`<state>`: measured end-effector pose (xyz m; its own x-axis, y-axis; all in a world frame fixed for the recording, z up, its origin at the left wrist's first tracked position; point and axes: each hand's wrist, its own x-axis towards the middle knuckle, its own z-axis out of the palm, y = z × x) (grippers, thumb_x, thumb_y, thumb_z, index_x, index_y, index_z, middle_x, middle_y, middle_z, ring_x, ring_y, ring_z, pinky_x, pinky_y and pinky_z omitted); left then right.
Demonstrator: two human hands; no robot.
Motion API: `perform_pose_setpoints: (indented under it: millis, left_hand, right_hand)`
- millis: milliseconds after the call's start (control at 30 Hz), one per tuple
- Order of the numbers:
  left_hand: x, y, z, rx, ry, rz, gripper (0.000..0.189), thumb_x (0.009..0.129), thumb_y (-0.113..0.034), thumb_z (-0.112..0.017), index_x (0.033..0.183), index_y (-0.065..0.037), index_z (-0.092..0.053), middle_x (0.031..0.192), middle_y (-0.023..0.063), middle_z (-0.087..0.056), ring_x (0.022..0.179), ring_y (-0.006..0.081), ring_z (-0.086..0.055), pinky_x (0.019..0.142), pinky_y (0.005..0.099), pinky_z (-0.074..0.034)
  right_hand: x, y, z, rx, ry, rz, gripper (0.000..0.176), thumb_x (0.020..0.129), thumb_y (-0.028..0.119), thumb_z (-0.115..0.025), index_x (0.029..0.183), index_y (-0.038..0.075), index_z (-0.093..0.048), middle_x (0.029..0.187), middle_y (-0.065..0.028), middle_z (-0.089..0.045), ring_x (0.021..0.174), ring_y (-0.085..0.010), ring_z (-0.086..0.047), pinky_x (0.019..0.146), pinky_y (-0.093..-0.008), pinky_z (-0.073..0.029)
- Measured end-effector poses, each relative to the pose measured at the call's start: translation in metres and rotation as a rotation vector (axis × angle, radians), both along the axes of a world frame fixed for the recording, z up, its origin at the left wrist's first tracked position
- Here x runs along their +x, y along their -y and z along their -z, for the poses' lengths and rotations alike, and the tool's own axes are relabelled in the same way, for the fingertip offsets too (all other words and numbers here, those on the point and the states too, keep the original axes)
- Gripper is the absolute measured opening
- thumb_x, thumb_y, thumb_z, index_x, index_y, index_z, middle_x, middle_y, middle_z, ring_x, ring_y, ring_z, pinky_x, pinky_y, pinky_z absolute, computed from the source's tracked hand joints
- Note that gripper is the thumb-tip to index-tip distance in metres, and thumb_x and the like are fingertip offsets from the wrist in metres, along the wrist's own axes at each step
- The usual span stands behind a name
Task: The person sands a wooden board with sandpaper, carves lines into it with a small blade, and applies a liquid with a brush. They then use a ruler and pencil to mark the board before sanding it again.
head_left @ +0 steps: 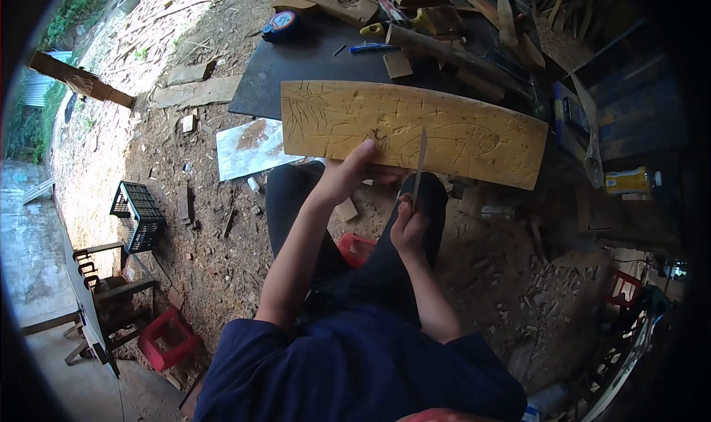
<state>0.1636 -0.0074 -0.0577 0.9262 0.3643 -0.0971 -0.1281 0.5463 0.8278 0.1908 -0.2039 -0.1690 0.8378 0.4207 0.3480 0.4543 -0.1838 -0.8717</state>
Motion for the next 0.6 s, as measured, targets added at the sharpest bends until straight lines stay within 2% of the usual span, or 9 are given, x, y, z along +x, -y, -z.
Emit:
perform_pose_setpoints:
  millis: [67, 100, 167, 300, 367, 467, 600]
  left_hand:
    - [-0.001, 0.002, -0.004, 0.016, -0.026, 0.028, 0.061, 0.111, -0.041, -0.058, 0.147, 0.005, -0.045, 0.121, 0.0261, -0.071, 0.096, 0.0366, -0.079, 0.081, 0.0419, -0.068]
    - [-0.001, 0.002, -0.004, 0.021, -0.039, 0.032, 0.061, 0.111, -0.044, -0.057, 0.148, 0.004, -0.044, 0.121, 0.0245, -0.070, 0.093, 0.0352, -0.079, 0.078, 0.0399, -0.067]
    - [-0.004, -0.003, 0.012, 0.050, -0.039, 0.057, 0.054, 0.111, -0.044, -0.058, 0.139, 0.002, -0.049, 0.104, 0.0196, -0.070, 0.076, 0.0274, -0.073, 0.066, 0.0346, -0.061]
    - [-0.004, 0.003, 0.005, 0.149, -0.083, -0.018, 0.044, 0.111, -0.046, -0.058, 0.120, -0.003, -0.053, 0.074, 0.0084, -0.060, 0.049, 0.0148, -0.052, 0.047, 0.0285, -0.041]
    - [-0.001, 0.000, 0.018, 0.222, -0.060, -0.040, 0.043, 0.111, -0.046, -0.058, 0.116, -0.004, -0.053, 0.067, 0.0043, -0.053, 0.046, 0.0125, -0.046, 0.044, 0.0276, -0.036]
    - [-0.003, -0.002, 0.029, 0.222, -0.079, -0.022, 0.041, 0.112, -0.046, -0.058, 0.115, -0.005, -0.053, 0.062, 0.0010, -0.048, 0.043, 0.0111, -0.042, 0.043, 0.0265, -0.033]
    - [-0.001, -0.002, 0.021, 0.181, -0.109, -0.035, 0.039, 0.112, -0.045, -0.058, 0.112, -0.006, -0.053, 0.058, -0.0020, -0.043, 0.043, 0.0105, -0.041, 0.042, 0.0266, -0.032]
  right_hand:
    - [-0.001, 0.004, 0.016, 0.001, 0.014, -0.004, 0.021, 0.112, 0.014, -0.052, 0.112, -0.001, -0.066, 0.086, -0.0168, -0.071, 0.078, -0.0365, -0.076, 0.066, -0.0394, -0.056]
    - [0.003, -0.001, 0.003, 0.007, 0.014, 0.010, 0.021, 0.112, 0.015, -0.052, 0.112, -0.001, -0.067, 0.085, -0.0167, -0.071, 0.076, -0.0360, -0.076, 0.065, -0.0392, -0.056]
    - [0.001, -0.008, -0.037, 0.005, -0.005, 0.034, 0.022, 0.112, 0.015, -0.052, 0.111, -0.001, -0.067, 0.084, -0.0164, -0.070, 0.073, -0.0352, -0.075, 0.063, -0.0388, -0.055]
    - [0.008, -0.001, 0.006, 0.016, 0.024, 0.011, 0.023, 0.112, 0.016, -0.052, 0.111, 0.000, -0.067, 0.084, -0.0166, -0.070, 0.070, -0.0335, -0.073, 0.063, -0.0390, -0.054]
    - [0.007, 0.004, 0.018, 0.049, 0.003, -0.022, 0.023, 0.112, 0.017, -0.052, 0.111, 0.000, -0.067, 0.083, -0.0165, -0.070, 0.069, -0.0323, -0.072, 0.062, -0.0388, -0.053]
    - [0.006, 0.001, -0.033, -0.026, -0.075, 0.003, 0.024, 0.113, 0.017, -0.052, 0.112, 0.000, -0.067, 0.083, -0.0162, -0.070, 0.071, -0.0317, -0.074, 0.063, -0.0382, -0.054]
    - [0.011, 0.008, 0.017, 0.002, 0.057, -0.007, 0.024, 0.113, 0.017, -0.051, 0.111, 0.000, -0.067, 0.084, -0.0164, -0.071, 0.073, -0.0327, -0.075, 0.064, -0.0381, -0.055]
